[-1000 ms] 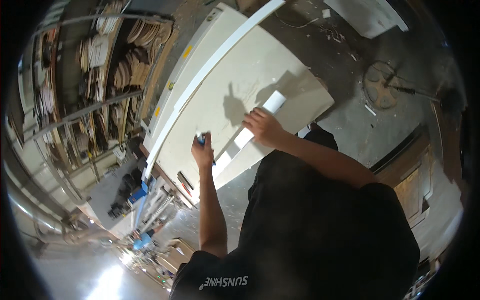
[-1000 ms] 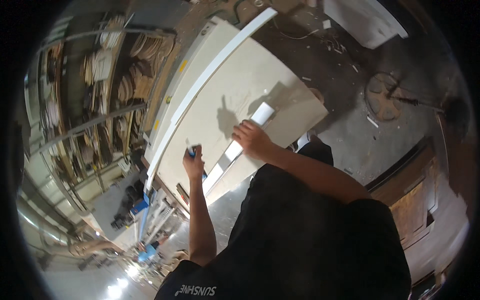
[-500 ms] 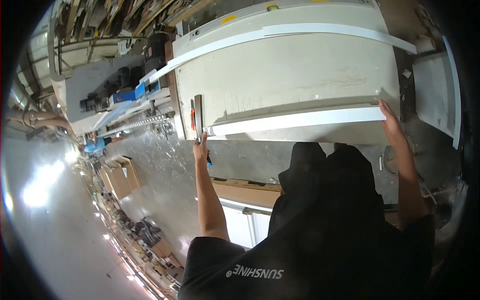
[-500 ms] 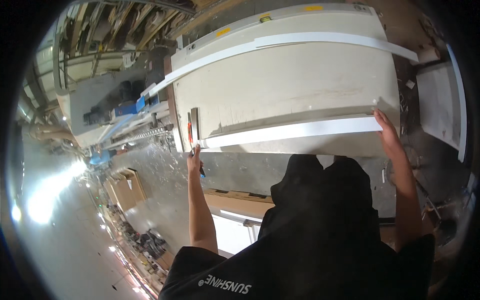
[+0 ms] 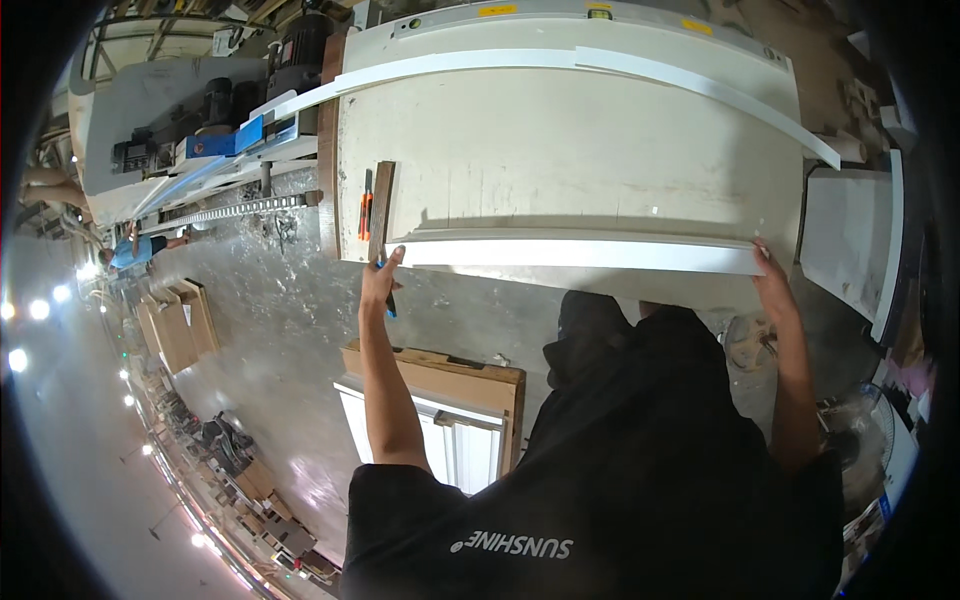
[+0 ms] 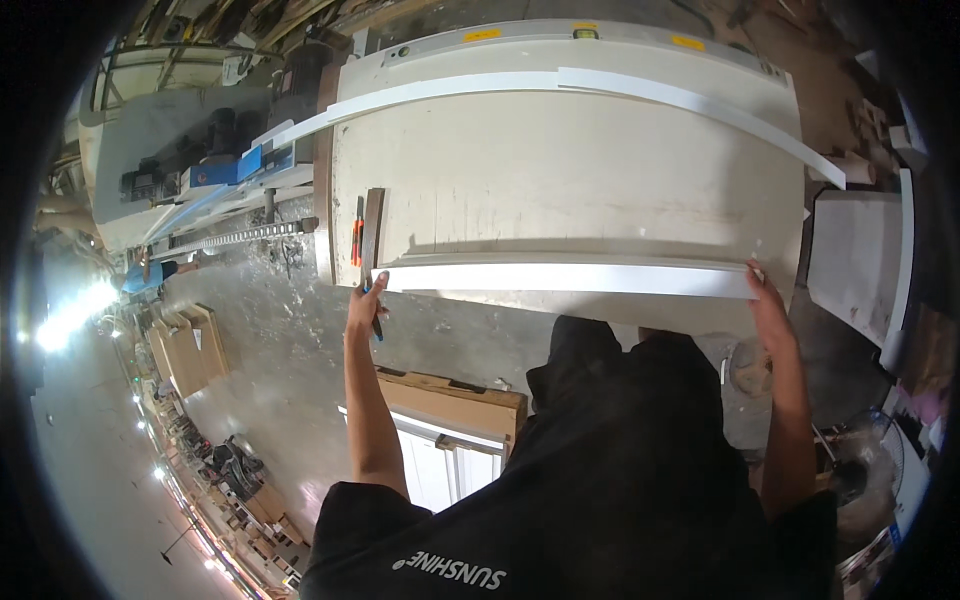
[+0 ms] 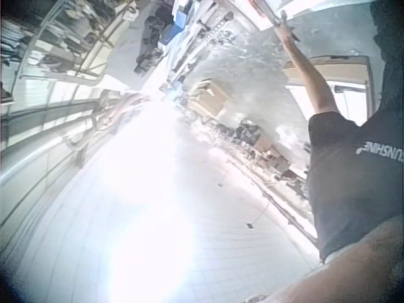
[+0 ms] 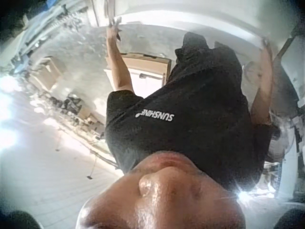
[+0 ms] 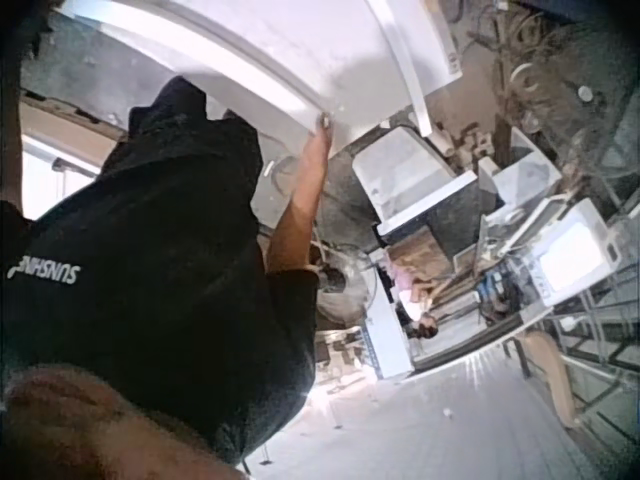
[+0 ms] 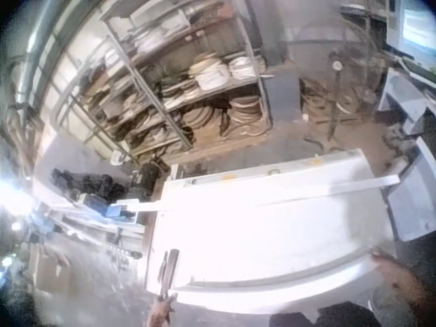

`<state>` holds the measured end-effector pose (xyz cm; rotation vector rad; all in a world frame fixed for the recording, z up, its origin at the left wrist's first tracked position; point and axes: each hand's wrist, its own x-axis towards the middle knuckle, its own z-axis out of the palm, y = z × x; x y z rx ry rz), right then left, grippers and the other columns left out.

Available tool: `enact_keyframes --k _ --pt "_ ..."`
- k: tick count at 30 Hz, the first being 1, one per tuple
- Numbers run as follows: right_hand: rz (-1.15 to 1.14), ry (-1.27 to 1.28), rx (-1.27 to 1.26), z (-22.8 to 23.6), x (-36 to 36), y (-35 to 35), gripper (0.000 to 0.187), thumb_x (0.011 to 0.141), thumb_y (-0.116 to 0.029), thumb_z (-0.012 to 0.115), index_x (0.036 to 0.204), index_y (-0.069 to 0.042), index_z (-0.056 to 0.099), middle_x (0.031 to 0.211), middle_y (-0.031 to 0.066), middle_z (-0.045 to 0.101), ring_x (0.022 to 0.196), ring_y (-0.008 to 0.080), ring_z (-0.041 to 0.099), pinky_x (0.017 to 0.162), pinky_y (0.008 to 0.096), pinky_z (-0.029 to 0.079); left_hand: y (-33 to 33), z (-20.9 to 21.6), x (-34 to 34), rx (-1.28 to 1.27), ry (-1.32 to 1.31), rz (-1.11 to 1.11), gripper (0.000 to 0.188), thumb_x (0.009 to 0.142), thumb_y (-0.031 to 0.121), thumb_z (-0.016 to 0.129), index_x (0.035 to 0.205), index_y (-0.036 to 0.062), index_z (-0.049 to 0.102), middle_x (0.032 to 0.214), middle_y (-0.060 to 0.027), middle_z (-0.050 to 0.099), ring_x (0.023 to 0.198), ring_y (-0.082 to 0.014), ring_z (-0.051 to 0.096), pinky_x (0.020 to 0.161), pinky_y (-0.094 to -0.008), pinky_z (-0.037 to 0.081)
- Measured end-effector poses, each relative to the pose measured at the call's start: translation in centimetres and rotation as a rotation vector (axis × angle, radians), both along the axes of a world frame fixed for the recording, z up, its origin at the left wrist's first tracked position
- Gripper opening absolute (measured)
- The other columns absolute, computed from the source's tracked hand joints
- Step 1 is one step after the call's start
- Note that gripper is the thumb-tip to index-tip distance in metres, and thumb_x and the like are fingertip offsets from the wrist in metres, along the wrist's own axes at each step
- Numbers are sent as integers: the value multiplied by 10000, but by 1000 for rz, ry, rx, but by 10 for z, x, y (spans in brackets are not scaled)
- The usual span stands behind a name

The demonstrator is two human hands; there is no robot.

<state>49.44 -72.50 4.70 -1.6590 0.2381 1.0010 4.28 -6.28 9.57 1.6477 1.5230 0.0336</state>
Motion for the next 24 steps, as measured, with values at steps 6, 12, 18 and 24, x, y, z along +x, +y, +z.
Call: enact_keyframes --k 6,12,18,24 --pt "-30 107 103 -15 -6 -9 738 1070 -508 662 1647 -105 441 1593 45 511 1468 209 451 1237 386 306 4 -7 -5 -226 -50 37 686 878 574 876 1147 -13 645 611 58 439 491 -92 433 554 -329 540" --pt "-223 238 249 -20 13 -24 792 1050 -632 633 1569 -44 523 1487 72 588 1399 202 506 1206 382 370 43 -37 -44 -521 -312 193 701 973 712 703 1253 71 652 850 16 553 547 -105 407 624 -335 499" --pt "-444 445 284 -25 12 -15 786 1066 -686 551 1542 -61 547 1463 80 617 1401 230 524 1215 392 357 54 -56 -39 -623 -365 234 601 1043 747 537 1081 152 610 787 28 548 515 -120 426 570 -333 479" --pt "-434 395 301 -36 2 -33 768 1069 -721 497 1521 -104 566 1516 81 601 1449 249 492 1262 457 301 32 -66 -16 -653 -329 202 571 1081 732 461 1010 181 595 726 35 505 488 -122 420 536 -322 474"
